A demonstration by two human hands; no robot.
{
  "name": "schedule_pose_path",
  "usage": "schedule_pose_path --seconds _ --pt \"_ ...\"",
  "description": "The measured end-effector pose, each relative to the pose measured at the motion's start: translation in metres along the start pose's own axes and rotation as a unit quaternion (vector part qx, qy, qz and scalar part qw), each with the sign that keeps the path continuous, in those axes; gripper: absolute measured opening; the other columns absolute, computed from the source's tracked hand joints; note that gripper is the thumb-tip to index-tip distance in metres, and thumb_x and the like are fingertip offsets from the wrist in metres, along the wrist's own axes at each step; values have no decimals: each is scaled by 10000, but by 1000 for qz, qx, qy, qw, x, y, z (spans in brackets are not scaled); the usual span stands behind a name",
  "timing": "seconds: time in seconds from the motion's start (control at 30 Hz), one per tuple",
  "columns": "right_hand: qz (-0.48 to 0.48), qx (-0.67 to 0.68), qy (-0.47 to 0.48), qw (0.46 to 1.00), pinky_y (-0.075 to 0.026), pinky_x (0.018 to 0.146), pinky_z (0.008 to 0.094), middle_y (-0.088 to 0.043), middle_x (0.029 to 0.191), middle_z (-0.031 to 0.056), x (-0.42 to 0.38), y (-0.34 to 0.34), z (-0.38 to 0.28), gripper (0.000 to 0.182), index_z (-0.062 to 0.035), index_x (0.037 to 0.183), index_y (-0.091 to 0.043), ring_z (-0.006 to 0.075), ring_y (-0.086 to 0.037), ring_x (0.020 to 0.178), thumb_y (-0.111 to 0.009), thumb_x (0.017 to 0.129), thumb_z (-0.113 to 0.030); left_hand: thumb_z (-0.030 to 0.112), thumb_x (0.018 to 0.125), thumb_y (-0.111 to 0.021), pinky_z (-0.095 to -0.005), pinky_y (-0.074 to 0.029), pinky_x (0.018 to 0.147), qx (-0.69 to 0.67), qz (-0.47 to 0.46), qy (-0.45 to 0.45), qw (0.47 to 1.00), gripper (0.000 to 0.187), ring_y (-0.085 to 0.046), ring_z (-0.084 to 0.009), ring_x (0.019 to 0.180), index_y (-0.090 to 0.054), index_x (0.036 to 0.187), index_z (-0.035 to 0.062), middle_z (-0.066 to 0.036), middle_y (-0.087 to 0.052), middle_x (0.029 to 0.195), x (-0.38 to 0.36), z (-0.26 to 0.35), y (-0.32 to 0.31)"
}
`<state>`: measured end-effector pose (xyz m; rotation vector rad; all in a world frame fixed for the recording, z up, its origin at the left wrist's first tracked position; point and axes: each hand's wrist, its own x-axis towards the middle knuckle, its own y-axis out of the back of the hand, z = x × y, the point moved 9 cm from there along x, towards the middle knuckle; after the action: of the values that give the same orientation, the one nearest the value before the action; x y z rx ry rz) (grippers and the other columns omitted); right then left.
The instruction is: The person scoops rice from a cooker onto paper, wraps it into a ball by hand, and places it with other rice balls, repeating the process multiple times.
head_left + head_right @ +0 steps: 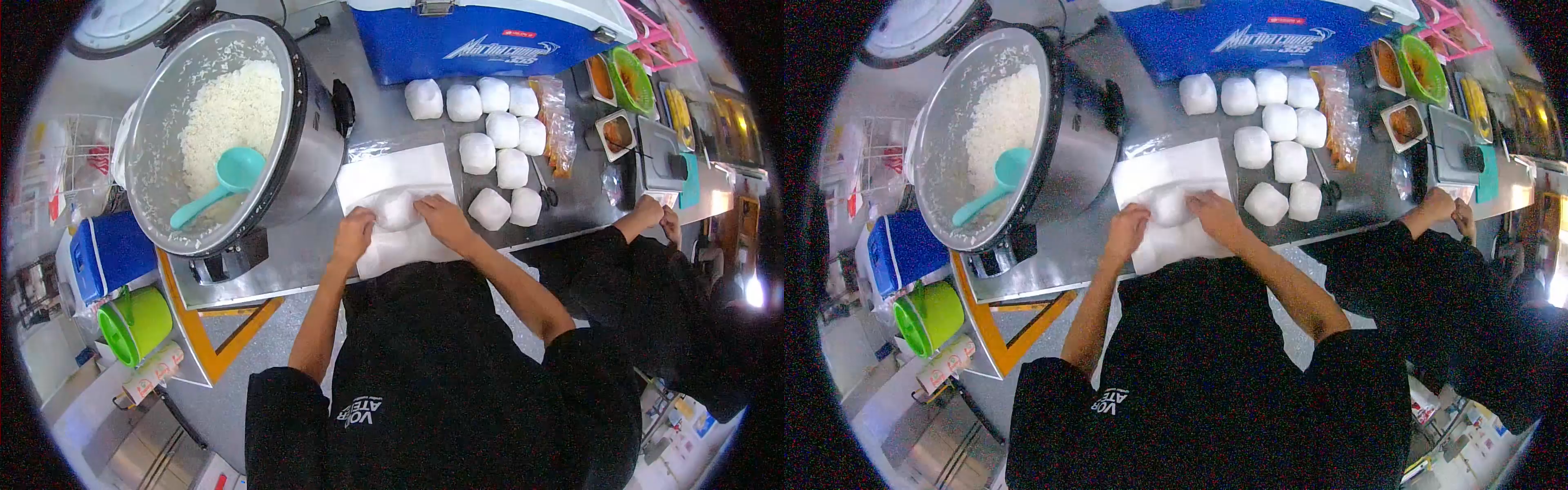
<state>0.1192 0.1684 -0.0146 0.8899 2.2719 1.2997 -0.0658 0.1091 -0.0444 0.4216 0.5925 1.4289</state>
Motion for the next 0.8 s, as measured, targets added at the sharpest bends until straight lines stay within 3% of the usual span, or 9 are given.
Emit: schedule_pose_path --seconds 0.07,0.17,0.23,0.27,0.37,0.5,0.57,0.7,0.8 --pt "-114 -19 -33 993 -521 903 397 -645 1075 162 21 -5 4 203 -8 1019 -618 283 -622 1062 -569 846 -102 139 771 -751 -430 -540 865 -31 -97 79 992 273 -652 -378 1021 -682 984 -16 -247 -652 1078 24 -19 -4" --pt "-103 -128 -110 980 -553 818 388 -653 1003 152 51 -10 6 143 -30 935 -637 258 -657 994 -584 824 -104 85 754 -752 -422 -548 889 226 -182 248 924 286 -664 -382 1008 -689 1021 3 -255 -660 1074 55 -3 6" --pt "31 -198 -30 979 -569 737 402 -665 939 144 58 13 -7 151 -29 929 -656 257 -676 922 -582 828 -114 74 757 -742 -429 -553 892 285 -52 126 949 292 -668 -398 994 -682 1029 -14 -264 -661 1070 67 30 16" --pt "97 -231 10 968 -577 697 408 -671 908 140 58 23 -16 156 -29 927 -665 257 -685 886 -581 831 -119 69 761 -733 -433 -553 896 298 -53 111 947 287 -667 -404 995 -679 1029 -20 -265 -662 1069 70 33 14" --pt "-26 -161 -37 986 -573 670 446 -672 886 152 50 -28 12 129 -20 877 -667 291 -697 778 -584 833 -108 55 777 -701 -445 -549 908 304 -189 161 919 257 -661 -415 1014 -671 1018 -30 -266 -662 1064 80 10 -7" --pt "-28 -17 -116 993 -545 706 481 -650 870 205 21 -23 7 145 3 845 -647 375 -673 778 -563 861 -115 29 803 -631 -482 -537 825 237 -103 141 956 194 -657 -425 938 -665 983 -35 -266 -658 1025 58 10 -5" --pt "26 91 -173 980 -505 744 511 -623 833 238 12 -28 13 168 18 817 -622 414 -636 787 -555 873 -126 71 797 -656 -487 -522 789 184 -46 45 981 205 -639 -410 885 -635 967 -40 -216 -648 977 31 -4 -25" --pt "96 222 -206 948 -472 752 487 -596 761 214 3 -27 4 359 56 848 -637 391 -590 732 -678 836 -300 119 707 -792 -427 -511 752 73 72 29 994 446 -587 -330 825 -595 1072 -46 -144 -573 923 -12 46 -10" --pt "218 149 -236 935 -501 801 455 -642 884 239 1 25 -11 526 65 987 -652 365 -640 890 -724 810 -425 76 634 -847 -384 -501 729 15 152 3 988 582 -569 -283 805 -585 1136 -53 -131 -551 916 -3 74 -6"
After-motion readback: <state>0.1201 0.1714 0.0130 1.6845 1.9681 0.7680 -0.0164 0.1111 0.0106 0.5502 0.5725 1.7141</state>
